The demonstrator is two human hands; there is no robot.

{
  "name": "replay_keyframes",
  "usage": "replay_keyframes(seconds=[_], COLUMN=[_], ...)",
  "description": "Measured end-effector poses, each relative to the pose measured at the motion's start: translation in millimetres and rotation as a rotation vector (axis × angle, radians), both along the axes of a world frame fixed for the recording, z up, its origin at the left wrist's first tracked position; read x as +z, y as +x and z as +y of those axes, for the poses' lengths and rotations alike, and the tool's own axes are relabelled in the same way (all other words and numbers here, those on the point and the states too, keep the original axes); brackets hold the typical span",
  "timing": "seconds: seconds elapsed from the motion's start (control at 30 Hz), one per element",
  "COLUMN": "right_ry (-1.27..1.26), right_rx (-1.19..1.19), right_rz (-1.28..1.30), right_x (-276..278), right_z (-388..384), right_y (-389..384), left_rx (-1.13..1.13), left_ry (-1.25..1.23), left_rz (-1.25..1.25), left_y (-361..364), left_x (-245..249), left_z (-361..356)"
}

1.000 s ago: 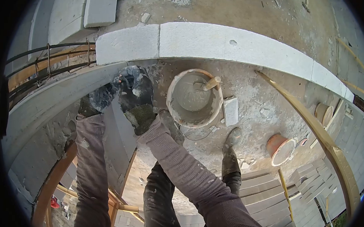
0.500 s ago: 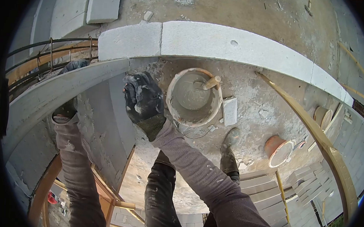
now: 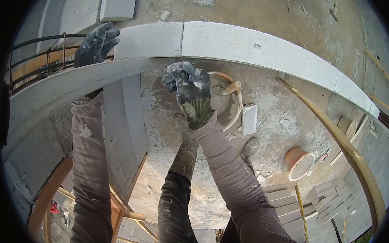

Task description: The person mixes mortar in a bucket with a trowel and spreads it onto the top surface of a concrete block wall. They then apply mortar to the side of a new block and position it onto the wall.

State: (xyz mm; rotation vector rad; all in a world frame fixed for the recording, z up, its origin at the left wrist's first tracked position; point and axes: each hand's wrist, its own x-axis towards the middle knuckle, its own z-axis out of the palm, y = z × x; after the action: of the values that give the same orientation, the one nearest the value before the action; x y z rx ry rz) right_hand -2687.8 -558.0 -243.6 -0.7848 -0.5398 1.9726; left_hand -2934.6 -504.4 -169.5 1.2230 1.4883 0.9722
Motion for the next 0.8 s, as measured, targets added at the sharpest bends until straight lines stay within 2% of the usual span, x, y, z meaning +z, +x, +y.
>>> replay_keyframes(seconds=[0.03,0.07,0.1,0.13,0.17,0.2,0.23,0.3,0.37,0.4,0.47,0.53,0.57,0.6,0.67,0.7,0.73,0.77,0.8], right_ry=[0.035,-0.063,-0.112,-0.16,0.201,0.527,0.607,0.696,0.877,0.879,0.678,0.515,0.587,0.66,0.438,0.359,0.344,0.392,0.442], right_rx=[0.049,-0.019,-0.039,-0.061,0.002,-0.023,-0.032,-0.042,0.008,0.008,0.194,0.137,0.241,0.345,0.345,0.342,0.337,0.34,0.342], right_rz=[-0.171,-0.044,-0.038,-0.031,-0.364,-0.727,-0.697,-0.665,-0.832,-0.832,-0.781,-0.619,-0.793,-0.963,-0.867,-0.84,-0.858,-0.939,-1.023], right_x=[-7.9,-4.3,1.7,7.9,20.2,33.2,38.1,43.0,48.5,55.4,68.4,57.1,55.6,52.3,33.1,28.7,31.2,23.4,14.2], right_z=[-29.9,-58.8,-87.5,-116.0,-117.4,-118.5,-107.7,-96.2,-94.7,-93.8,-94.0,-107.9,-109.3,-112.0,-130.2,-137.7,-142.0,-153.1,-165.2], right_y=[2.0,-9.8,-29.9,-50.0,-60.1,-70.2,-76.2,-87.7,-94.7,-91.7,-83.0,-69.4,-49.1,-30.2,1.2,17.2,34.5,51.7,69.3], left_rx=[0.283,0.566,0.848,0.613,0.376,0.251,0.095,-0.055,0.34,0.339,0.458,0.441,0.422,0.42,0.907,0.639,0.644,0.74,0.713], left_ry=[-0.111,-0.223,-0.333,-0.401,-0.464,-0.451,-0.333,-0.199,-0.339,-0.337,-0.149,-0.081,-0.017,-0.008,0.063,0.151,0.167,0.126,0.121], left_rz=[-0.103,-0.209,-0.316,-0.408,-0.498,-0.58,-0.196,0.188,-1.166,-1.167,-1.178,-1.265,-1.347,-1.342,-0.926,-0.921,-0.916,-0.72,-0.595], left_y=[5.3,11.6,17.6,34.2,49.5,47.4,30.3,-0.8,-18.0,-26.5,-41.4,-37.7,-33.7,-24.4,-5.9,-14.5,-11.0,-1.8,8.1], left_x=[-11.3,-26.1,-31.9,-25.6,-22.0,-25.5,-28.1,-33.4,-41.0,-39.3,-31.1,-19.8,-9.9,7.3,42.3,46.0,56.9,70.0,77.5], left_z=[-38.6,-76.3,-106.6,-133.0,-149.7,-153.0,-153.2,-145.2,-134.4,-127.4,-112.6,-99.1,-94.0,-88.6,-84.1,-96.4,-101.5,-104.6,-109.1])
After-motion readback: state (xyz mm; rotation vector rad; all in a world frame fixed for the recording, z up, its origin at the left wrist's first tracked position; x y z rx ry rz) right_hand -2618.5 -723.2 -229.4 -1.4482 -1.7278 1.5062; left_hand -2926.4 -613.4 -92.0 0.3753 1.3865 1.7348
